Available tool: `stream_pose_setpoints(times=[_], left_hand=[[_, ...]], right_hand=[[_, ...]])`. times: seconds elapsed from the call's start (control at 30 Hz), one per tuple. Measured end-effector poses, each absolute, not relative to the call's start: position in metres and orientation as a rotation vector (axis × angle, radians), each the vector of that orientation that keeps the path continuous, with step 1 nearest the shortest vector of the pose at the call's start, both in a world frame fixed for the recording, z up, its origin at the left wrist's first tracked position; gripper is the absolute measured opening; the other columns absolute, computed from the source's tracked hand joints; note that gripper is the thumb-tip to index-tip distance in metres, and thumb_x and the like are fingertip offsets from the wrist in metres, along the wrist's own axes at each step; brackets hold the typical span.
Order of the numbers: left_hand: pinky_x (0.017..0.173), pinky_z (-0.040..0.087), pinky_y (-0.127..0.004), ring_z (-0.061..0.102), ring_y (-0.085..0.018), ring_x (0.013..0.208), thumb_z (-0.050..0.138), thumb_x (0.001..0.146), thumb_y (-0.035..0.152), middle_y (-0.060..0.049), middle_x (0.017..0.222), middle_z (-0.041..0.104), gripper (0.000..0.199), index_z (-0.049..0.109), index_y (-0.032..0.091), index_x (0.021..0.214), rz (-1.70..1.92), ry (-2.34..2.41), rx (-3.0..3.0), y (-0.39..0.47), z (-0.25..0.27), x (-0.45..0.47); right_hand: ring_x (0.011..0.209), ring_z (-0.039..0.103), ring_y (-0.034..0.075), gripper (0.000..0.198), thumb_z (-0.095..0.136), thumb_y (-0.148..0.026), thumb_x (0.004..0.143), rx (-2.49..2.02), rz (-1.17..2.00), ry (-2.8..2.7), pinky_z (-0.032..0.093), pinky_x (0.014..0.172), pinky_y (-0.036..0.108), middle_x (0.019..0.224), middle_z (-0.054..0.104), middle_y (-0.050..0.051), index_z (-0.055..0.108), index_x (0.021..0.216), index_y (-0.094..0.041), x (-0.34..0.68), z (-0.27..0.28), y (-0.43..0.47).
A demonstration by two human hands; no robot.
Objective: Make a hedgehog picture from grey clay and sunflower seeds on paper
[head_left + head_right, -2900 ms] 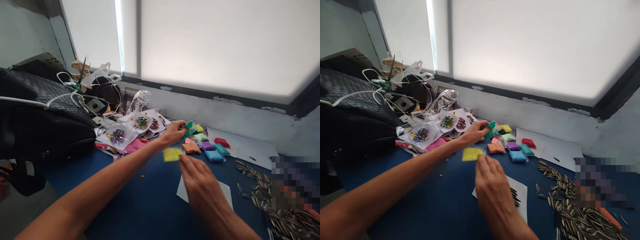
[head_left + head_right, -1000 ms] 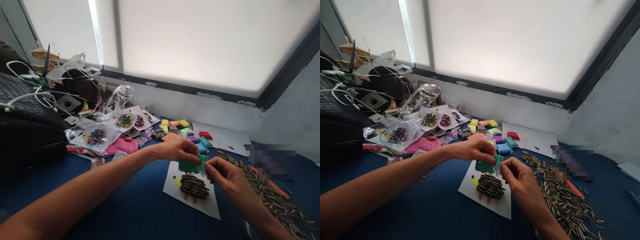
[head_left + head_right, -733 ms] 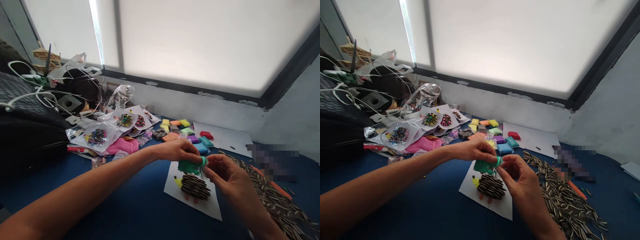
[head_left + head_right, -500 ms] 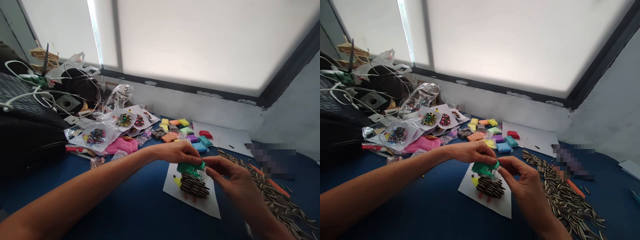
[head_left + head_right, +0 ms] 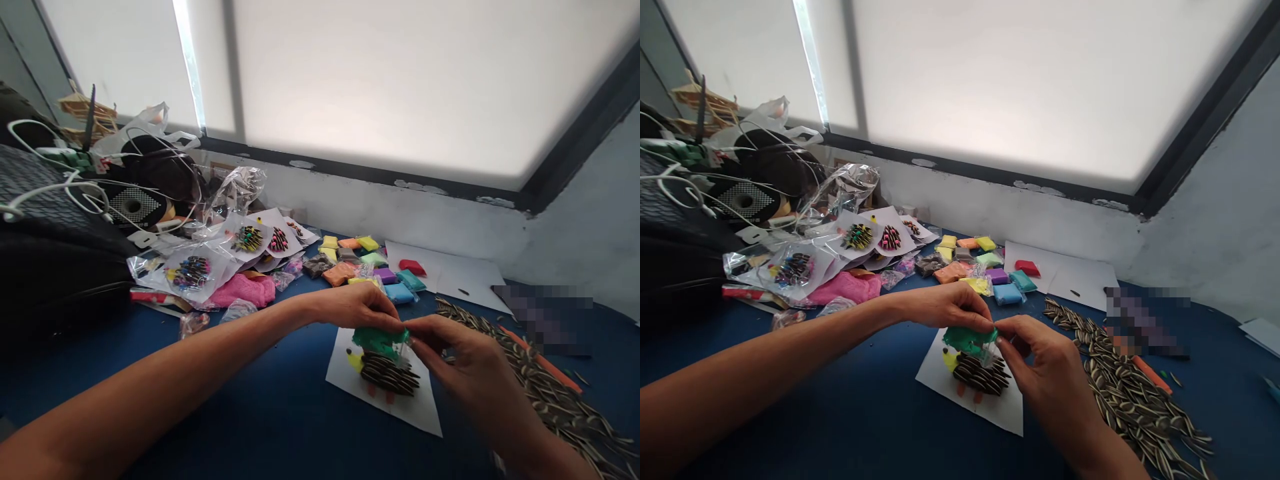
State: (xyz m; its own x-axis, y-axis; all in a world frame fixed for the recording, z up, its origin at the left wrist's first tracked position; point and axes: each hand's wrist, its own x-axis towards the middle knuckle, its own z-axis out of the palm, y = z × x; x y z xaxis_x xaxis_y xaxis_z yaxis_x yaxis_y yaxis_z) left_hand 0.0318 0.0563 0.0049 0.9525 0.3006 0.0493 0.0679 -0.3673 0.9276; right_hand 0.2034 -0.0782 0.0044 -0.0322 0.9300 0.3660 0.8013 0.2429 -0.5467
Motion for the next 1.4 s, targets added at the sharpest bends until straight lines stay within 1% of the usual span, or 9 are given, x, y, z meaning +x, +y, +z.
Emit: stream_pose_setpoints(times=[0.1, 0.4, 0.47, 0.57, 0.77, 1.03, 1.2, 1.3, 1.4], left_hand=[[0.049, 0.03, -0.021, 0.043, -0.009, 0.058, 0.066, 0.091, 0.035, 0.001, 0.065, 0.054, 0.023, 0.075, 0.014, 0.086, 0.247, 0.244, 1.93, 0.057, 0.003, 0.032], [0.049, 0.029, -0.023, 0.042, -0.009, 0.057, 0.069, 0.089, 0.045, 0.002, 0.063, 0.052, 0.033, 0.075, 0.014, 0.085, 0.263, 0.195, 1.923, 0.053, 0.004, 0.033], [0.048, 0.028, -0.023, 0.042, -0.009, 0.056, 0.07, 0.088, 0.045, 0.002, 0.063, 0.053, 0.031, 0.075, 0.014, 0.086, 0.267, 0.195, 1.925, 0.052, 0.006, 0.033], [0.048, 0.029, -0.022, 0.043, -0.009, 0.056, 0.067, 0.091, 0.036, 0.002, 0.063, 0.054, 0.024, 0.075, 0.014, 0.086, 0.275, 0.206, 1.923, 0.053, 0.007, 0.033], [0.053, 0.036, -0.021, 0.052, -0.01, 0.061, 0.063, 0.094, 0.029, 0.0, 0.069, 0.061, 0.018, 0.075, 0.015, 0.09, 0.277, 0.21, 1.888, 0.056, 0.007, 0.032], [0.055, 0.039, -0.02, 0.054, -0.01, 0.065, 0.065, 0.092, 0.032, -0.001, 0.074, 0.064, 0.02, 0.075, 0.014, 0.093, 0.265, 0.21, 1.844, 0.06, 0.007, 0.03], [0.061, 0.043, -0.021, 0.057, -0.011, 0.07, 0.066, 0.091, 0.036, -0.002, 0.081, 0.066, 0.023, 0.073, 0.015, 0.096, 0.297, 0.233, 1.806, 0.065, 0.005, 0.028], [0.062, 0.043, -0.022, 0.058, -0.011, 0.072, 0.069, 0.088, 0.041, -0.002, 0.082, 0.066, 0.029, 0.073, 0.016, 0.101, 0.346, 0.272, 1.802, 0.067, 0.004, 0.026], [0.065, 0.045, -0.022, 0.06, -0.013, 0.076, 0.071, 0.085, 0.048, -0.003, 0.086, 0.067, 0.038, 0.073, 0.018, 0.109, 0.399, 0.325, 1.816, 0.07, 0.003, 0.024]], right_hand=[[0.065, 0.067, 0.016, 0.017, 0.058, -0.033, 0.087, -1.555, 0.121, -1.885, 0.052, 0.056, 0.027, 0.077, 0.072, 0.001, 0.073, 0.09, -0.026, 0.201, 0.005, -0.079], [0.06, 0.063, 0.014, 0.012, 0.055, -0.023, 0.083, -1.477, -0.193, -1.952, 0.047, 0.053, 0.026, 0.072, 0.067, -0.001, 0.066, 0.085, -0.025, 0.197, 0.004, -0.081], [0.058, 0.062, 0.013, 0.011, 0.054, -0.022, 0.082, -1.476, -0.229, -1.949, 0.045, 0.052, 0.026, 0.07, 0.065, -0.002, 0.065, 0.085, -0.025, 0.197, 0.003, -0.08], [0.058, 0.062, 0.013, 0.011, 0.055, -0.02, 0.081, -1.487, -0.243, -1.931, 0.045, 0.052, 0.025, 0.069, 0.065, -0.002, 0.064, 0.086, -0.024, 0.196, 0.003, -0.08], [0.054, 0.061, 0.012, 0.012, 0.057, -0.028, 0.085, -1.518, -0.144, -1.892, 0.047, 0.048, 0.023, 0.067, 0.065, -0.002, 0.066, 0.091, -0.024, 0.195, 0.005, -0.08], [0.056, 0.063, 0.015, 0.019, 0.056, -0.031, 0.082, -1.587, 0.01, -1.78, 0.048, 0.048, 0.026, 0.068, 0.066, -0.001, 0.064, 0.098, -0.024, 0.195, 0.005, -0.079], [0.064, 0.068, 0.017, 0.018, 0.055, -0.036, 0.084, -1.635, 0.171, -1.641, 0.052, 0.054, 0.027, 0.081, 0.071, 0.002, 0.06, 0.097, -0.025, 0.198, 0.003, -0.081], [0.063, 0.066, 0.015, 0.016, 0.052, -0.035, 0.085, -1.634, 0.266, -1.552, 0.052, 0.057, 0.027, 0.075, 0.068, 0.0, 0.062, 0.093, -0.025, 0.201, 0.001, -0.081], [0.062, 0.063, 0.014, 0.017, 0.049, -0.032, 0.084, -1.63, 0.367, -1.496, 0.051, 0.057, 0.025, 0.066, 0.064, -0.001, 0.065, 0.081, -0.025, 0.202, 0.003, -0.079]])
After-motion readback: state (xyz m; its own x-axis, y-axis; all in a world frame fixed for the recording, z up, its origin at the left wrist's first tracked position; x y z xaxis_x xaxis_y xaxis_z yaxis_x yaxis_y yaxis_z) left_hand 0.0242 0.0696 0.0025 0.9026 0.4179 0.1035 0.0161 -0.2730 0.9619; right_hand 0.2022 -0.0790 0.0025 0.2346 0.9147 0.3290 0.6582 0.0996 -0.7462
